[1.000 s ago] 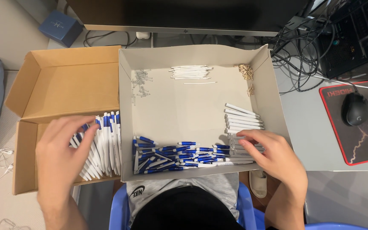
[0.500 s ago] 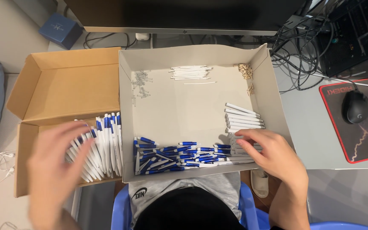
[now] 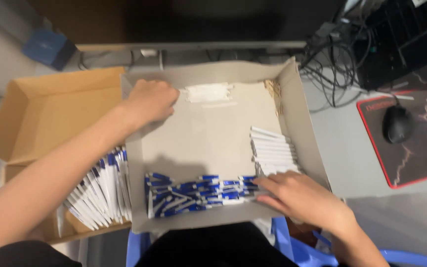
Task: Assembling ballpoint pens by inserting ink refills and springs into pen bodies and placing them in a box.
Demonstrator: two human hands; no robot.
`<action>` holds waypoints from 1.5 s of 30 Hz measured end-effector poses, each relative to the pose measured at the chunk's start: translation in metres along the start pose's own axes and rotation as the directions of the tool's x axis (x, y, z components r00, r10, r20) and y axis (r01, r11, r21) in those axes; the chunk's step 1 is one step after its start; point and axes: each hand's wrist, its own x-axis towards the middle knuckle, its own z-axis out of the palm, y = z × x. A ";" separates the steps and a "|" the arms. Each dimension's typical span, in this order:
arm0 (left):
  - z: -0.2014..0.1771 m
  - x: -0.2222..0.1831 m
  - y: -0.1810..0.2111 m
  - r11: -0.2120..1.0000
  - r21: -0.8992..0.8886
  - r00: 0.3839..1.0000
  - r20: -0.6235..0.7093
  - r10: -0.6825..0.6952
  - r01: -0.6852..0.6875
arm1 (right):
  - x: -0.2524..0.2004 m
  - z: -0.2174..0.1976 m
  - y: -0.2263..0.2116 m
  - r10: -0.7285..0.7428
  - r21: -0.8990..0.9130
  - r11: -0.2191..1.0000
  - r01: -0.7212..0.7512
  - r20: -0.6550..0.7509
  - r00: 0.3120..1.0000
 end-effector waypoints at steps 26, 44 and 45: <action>0.008 -0.030 -0.011 0.991 -0.132 0.994 0.104 0.032 -0.018 | 0.189 -0.012 0.083 -0.010 -0.479 0.875 -0.078 -0.177 0.984; -0.008 -0.085 0.038 0.855 -0.470 0.948 -0.309 0.076 -0.222 | 0.141 -0.053 0.037 0.044 0.013 0.999 -0.042 -0.285 0.958; -0.005 -0.086 0.042 0.845 -0.483 0.949 -0.306 0.080 -0.228 | 0.134 -0.051 0.034 0.068 0.150 0.988 -0.026 -0.284 0.956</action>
